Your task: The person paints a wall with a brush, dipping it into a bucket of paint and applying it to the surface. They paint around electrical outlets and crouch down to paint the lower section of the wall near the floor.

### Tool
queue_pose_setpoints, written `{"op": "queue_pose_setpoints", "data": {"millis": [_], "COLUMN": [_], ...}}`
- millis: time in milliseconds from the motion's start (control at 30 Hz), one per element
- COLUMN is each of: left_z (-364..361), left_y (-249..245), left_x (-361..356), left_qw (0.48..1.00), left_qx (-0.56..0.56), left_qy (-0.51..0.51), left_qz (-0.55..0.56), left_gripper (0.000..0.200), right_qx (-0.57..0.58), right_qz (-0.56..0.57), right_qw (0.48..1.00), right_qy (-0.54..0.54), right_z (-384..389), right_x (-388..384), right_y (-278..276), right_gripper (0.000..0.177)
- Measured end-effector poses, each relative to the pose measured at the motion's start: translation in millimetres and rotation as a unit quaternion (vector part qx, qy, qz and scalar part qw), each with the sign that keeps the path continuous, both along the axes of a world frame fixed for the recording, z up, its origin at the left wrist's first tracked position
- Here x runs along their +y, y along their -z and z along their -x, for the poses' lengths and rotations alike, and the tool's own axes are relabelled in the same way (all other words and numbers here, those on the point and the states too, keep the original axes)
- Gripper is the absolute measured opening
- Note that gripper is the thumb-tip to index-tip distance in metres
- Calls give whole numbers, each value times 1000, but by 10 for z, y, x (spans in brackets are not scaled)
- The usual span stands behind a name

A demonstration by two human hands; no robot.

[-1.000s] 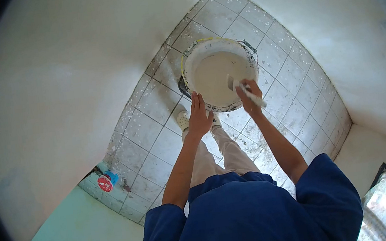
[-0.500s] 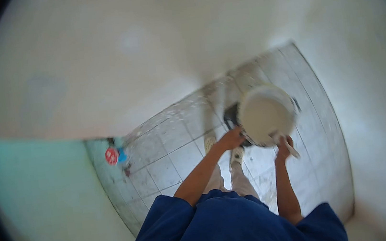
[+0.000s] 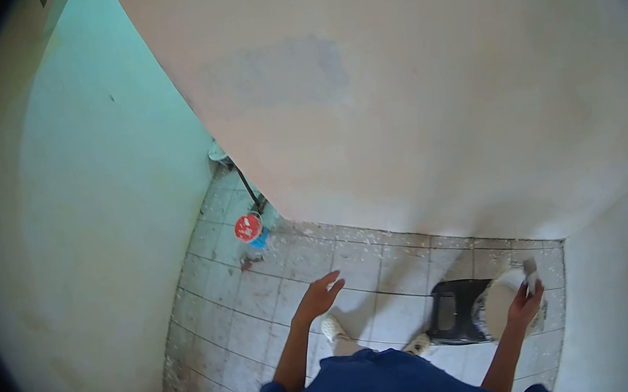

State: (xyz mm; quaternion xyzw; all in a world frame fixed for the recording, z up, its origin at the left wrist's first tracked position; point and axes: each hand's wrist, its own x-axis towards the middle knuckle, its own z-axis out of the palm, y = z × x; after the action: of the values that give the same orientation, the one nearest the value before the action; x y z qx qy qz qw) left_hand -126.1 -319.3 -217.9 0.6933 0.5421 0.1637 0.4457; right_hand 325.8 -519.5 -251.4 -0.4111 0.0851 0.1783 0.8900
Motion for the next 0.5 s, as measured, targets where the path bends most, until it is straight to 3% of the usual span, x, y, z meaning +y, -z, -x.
{"op": "queue_pose_setpoints", "data": {"millis": [233,367,500], "left_z": [1636,1768,1341], "left_y": [-145,-322,-710], "left_x": [357,1014,1884], "left_qw": [995,998,995], "left_qx": [-37,-47,-51], "left_qy": [-97,-31,53], "left_qz": [-3,-26,-72], "left_gripper": [42,43,44], "right_qx": [6,-10,-10], "right_qz": [-105,-122,-99], "right_qw": [992,988,993], "right_qy": [-72,-95,-65], "right_z": [1520,2135,2551], "right_x": [1695,2388,2900], "right_y": [-623,-878,-1165], "right_gripper": [21,26,22]}}
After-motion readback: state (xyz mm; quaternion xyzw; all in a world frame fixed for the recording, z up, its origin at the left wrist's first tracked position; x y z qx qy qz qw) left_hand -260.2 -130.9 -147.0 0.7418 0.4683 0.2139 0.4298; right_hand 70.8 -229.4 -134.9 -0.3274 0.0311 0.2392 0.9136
